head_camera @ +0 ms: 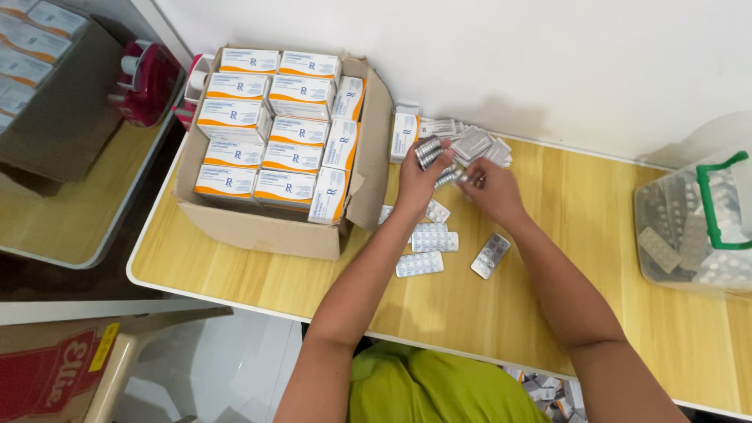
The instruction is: The person removes blister packs from a plastic bin, stacks them, and places them into small cardboard boxes. The person also folds and sets aside paper leaflets. The task is performed at a table with multiple boxes and a bin of blister packs.
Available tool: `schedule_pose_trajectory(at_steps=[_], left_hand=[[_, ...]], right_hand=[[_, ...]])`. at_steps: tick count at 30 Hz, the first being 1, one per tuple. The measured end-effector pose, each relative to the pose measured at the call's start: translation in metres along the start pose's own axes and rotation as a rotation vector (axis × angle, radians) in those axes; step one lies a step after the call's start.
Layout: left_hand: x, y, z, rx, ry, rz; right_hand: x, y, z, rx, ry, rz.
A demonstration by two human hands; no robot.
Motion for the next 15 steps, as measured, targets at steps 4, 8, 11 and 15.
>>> schedule_pose_trajectory(at_steps=[4,8,11,15], left_hand=[[0.016,0.016,0.003,0.033,-0.064,0.063],[0.021,0.026,-0.002,0.115,-0.115,0.096],[0.018,0.03,-0.007,0.11,-0.012,0.117],[0.006,0.024,-0.005,0.095,0.181,0.115]], right_hand=[[0.005,0.026,0.029,-0.367,-0.175,0.154],[0.027,0.047,0.026,-0.358,-0.188,0.35],[0.041,0.059,0.02,-0.266,-0.16,0.433],[0.045,0.066,0.016,-0.183,-0.161,0.465]])
Point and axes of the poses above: each hand's wrist, its own y-axis away from the middle knuckle, its own z-axis out of the back of the hand, x = y × z, the point moved 5 cm from there along -y, towards the middle knuckle, and after that the axes turned 11 degrees about -z, right-handed, at the moved point
